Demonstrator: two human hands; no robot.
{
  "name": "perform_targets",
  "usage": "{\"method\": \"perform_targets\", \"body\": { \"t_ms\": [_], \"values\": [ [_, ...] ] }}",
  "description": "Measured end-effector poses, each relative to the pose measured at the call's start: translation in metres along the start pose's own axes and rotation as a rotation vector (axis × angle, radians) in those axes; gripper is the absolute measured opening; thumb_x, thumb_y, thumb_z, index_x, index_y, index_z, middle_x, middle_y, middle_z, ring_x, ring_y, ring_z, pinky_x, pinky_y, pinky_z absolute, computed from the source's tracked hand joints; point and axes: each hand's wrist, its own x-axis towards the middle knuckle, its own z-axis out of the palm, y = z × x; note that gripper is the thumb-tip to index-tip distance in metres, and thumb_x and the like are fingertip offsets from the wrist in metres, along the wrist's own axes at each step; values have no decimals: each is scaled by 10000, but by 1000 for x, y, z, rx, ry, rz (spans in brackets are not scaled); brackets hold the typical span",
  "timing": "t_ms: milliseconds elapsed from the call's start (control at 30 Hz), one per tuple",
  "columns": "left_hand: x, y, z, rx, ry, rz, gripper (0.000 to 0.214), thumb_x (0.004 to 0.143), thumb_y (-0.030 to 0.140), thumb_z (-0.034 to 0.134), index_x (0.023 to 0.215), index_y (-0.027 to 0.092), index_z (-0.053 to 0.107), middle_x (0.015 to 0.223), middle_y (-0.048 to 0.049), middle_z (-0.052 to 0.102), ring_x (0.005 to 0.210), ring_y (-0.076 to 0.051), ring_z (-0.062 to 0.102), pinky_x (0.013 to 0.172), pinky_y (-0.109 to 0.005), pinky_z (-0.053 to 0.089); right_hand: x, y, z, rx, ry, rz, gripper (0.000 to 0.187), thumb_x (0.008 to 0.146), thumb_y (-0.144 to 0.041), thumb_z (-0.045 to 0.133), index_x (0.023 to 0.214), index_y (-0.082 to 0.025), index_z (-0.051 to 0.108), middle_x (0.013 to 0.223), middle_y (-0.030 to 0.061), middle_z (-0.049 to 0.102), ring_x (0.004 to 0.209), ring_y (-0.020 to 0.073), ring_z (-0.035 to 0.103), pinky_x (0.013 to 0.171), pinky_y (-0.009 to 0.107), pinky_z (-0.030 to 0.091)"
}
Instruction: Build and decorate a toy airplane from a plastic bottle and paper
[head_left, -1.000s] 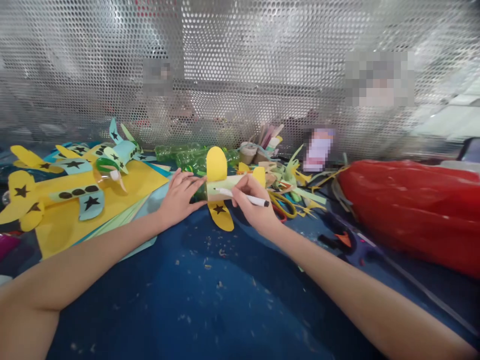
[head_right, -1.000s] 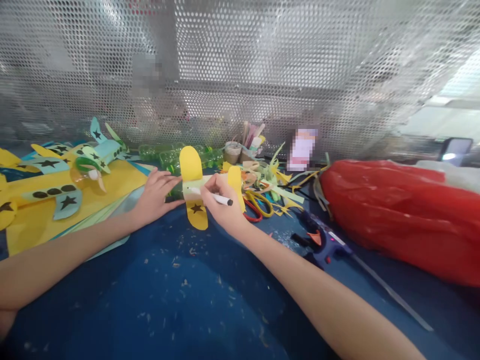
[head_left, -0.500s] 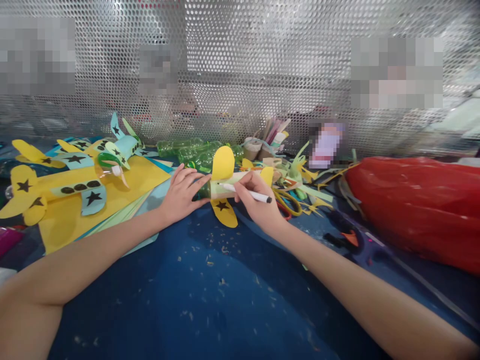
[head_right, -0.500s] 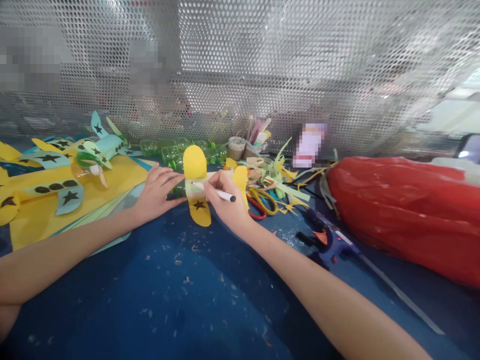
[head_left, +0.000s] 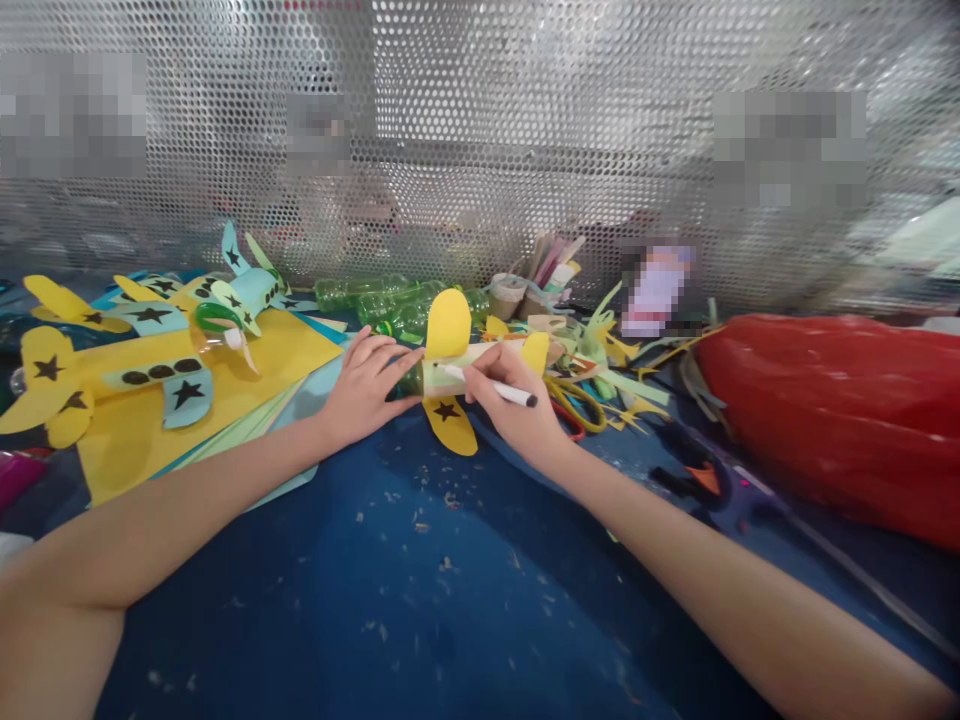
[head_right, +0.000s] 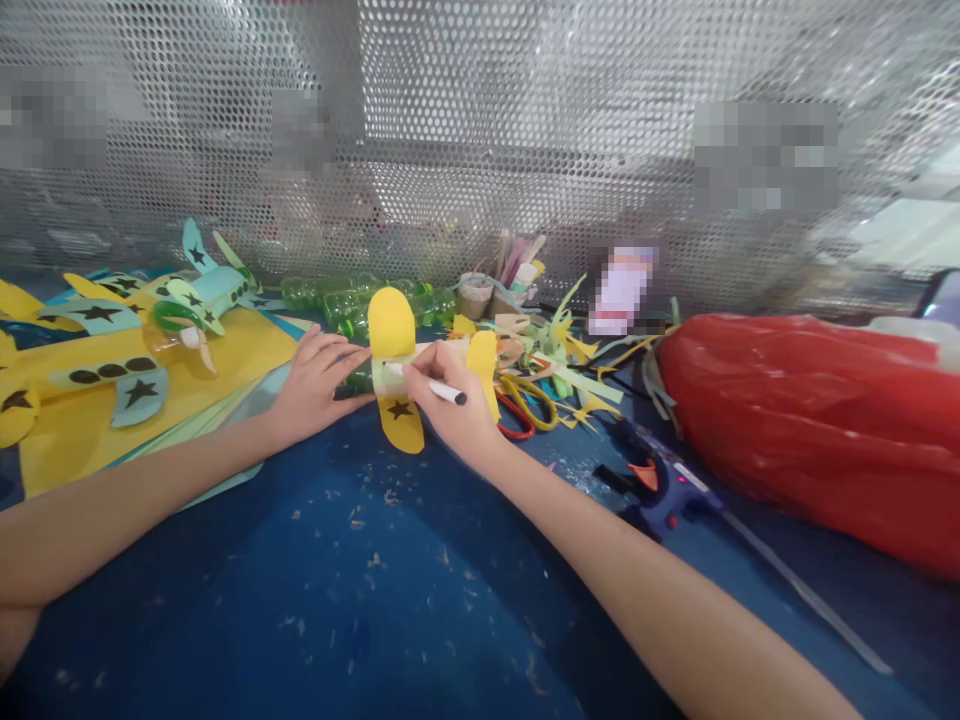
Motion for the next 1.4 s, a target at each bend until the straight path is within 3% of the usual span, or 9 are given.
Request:
{"method": "perform_targets", "body": {
  "t_ms": [567, 1400],
  "values": [
    [0, 0, 1, -2, -5, -9, 543, 874, 525, 583, 1319, 220, 526, 1157, -80, 637, 1165, -287, 494, 1139, -570, 228, -1, -5, 1, 40, -76, -10, 184, 869, -311, 578, 757, -213, 469, 652, -27, 539, 575, 95, 486, 562, 269, 390],
    [0, -1, 1, -14, 2, -2, 557, 856, 527, 611, 1314, 221, 529, 1152, -70, 642, 1150, -276, 499, 1142, -550, 238, 0, -7, -4, -78, 73, 27, 177, 792, -194, 518, 666, -230, 399, 523, -63, 446, 487, 98, 395, 498, 257, 315]
  ]
}}
